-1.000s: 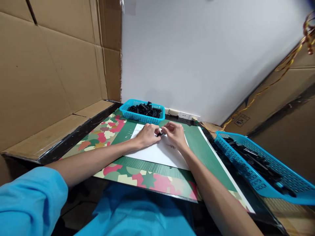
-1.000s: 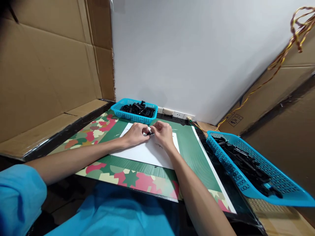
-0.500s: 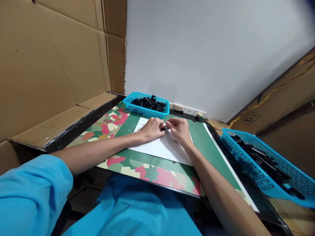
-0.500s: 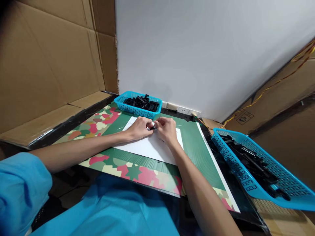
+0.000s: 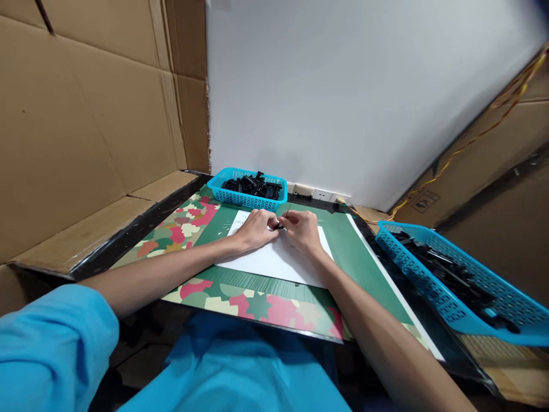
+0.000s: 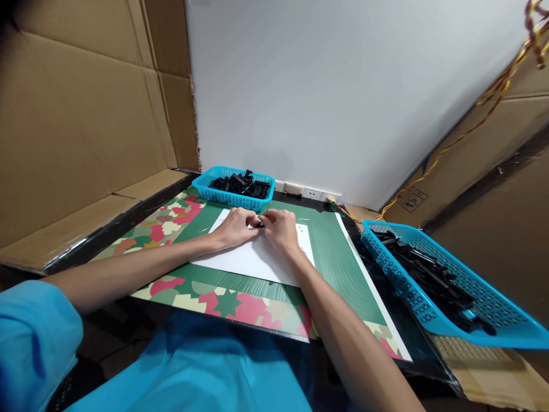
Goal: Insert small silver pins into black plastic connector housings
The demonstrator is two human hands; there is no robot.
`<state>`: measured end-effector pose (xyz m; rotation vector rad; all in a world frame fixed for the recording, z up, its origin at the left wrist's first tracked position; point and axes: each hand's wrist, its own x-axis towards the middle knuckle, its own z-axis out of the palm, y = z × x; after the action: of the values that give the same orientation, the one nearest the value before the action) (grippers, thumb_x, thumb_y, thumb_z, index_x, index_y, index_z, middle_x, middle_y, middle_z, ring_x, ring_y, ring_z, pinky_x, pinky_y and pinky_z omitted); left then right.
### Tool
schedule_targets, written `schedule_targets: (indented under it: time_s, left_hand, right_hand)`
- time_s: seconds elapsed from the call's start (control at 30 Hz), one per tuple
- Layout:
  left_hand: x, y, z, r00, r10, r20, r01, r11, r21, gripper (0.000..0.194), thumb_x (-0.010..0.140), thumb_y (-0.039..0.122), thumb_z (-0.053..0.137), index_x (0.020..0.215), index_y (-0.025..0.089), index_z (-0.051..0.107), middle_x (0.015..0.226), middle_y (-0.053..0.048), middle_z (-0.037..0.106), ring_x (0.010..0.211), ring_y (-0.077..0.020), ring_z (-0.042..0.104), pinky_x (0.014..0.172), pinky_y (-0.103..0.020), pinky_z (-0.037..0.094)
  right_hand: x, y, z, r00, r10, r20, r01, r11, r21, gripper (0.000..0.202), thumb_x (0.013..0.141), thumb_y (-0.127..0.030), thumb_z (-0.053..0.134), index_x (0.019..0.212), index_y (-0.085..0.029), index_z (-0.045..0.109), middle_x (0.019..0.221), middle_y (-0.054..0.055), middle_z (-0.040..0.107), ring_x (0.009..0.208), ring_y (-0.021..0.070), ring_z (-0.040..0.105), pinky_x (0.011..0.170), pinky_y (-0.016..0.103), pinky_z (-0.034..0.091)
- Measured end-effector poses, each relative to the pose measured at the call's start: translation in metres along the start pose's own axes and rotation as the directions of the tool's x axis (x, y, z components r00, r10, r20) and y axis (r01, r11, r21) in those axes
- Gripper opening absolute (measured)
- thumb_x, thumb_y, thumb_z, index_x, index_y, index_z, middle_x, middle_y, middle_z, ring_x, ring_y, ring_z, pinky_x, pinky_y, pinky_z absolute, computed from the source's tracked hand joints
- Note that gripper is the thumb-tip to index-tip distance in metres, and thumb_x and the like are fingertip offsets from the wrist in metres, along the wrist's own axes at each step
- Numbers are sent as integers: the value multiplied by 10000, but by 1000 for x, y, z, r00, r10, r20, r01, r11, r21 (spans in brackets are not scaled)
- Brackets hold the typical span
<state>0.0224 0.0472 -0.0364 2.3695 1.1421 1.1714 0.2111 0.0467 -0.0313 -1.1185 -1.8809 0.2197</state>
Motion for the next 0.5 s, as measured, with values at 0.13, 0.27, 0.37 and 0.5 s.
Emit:
schedule_targets:
  time_s: [0.13, 0.27, 0.37, 0.5]
  left_hand:
    - [0, 3, 0, 1000, 3, -11, -3, 1000, 0, 85, 742, 120, 712, 704, 192, 689, 711, -25, 744, 663, -190, 655, 637, -325, 440]
    - [1, 2, 2, 1000, -1, -9, 1, 1000, -12, 91, 743, 125, 720, 697, 195, 683, 718, -26, 751, 688, -197, 677, 654, -330, 455]
    - [1, 1, 2, 1000, -7, -3, 7, 1000, -16, 96, 741, 129, 719, 690, 197, 673, 705, -17, 737, 682, -190, 667, 651, -329, 447]
    - [1, -1, 2, 1000, -8, -2, 8, 1000, -14, 93, 734, 138, 720, 688, 194, 662, 695, -12, 716, 667, -179, 638, 649, -329, 435]
  right_hand:
    - [2, 3, -4, 1000, 9, -5, -9, 1000, 29, 261, 905, -319, 663, 711, -164, 744, 663, 48, 726, 631, 183, 633, 586, 265, 415]
    - [5, 5, -7, 1000, 18, 14, -18, 999, 42, 248, 896, -326, 679, 714, -168, 740, 676, 51, 732, 649, 185, 638, 598, 265, 418]
    - [6, 4, -8, 999, 20, 31, -21, 999, 39, 230, 881, -315, 693, 715, -165, 741, 656, 43, 707, 644, 179, 605, 595, 269, 397]
    - [5, -1, -8, 999, 12, 51, -14, 999, 46, 224, 868, -305, 694, 711, -152, 743, 631, 28, 654, 637, 167, 550, 593, 272, 379]
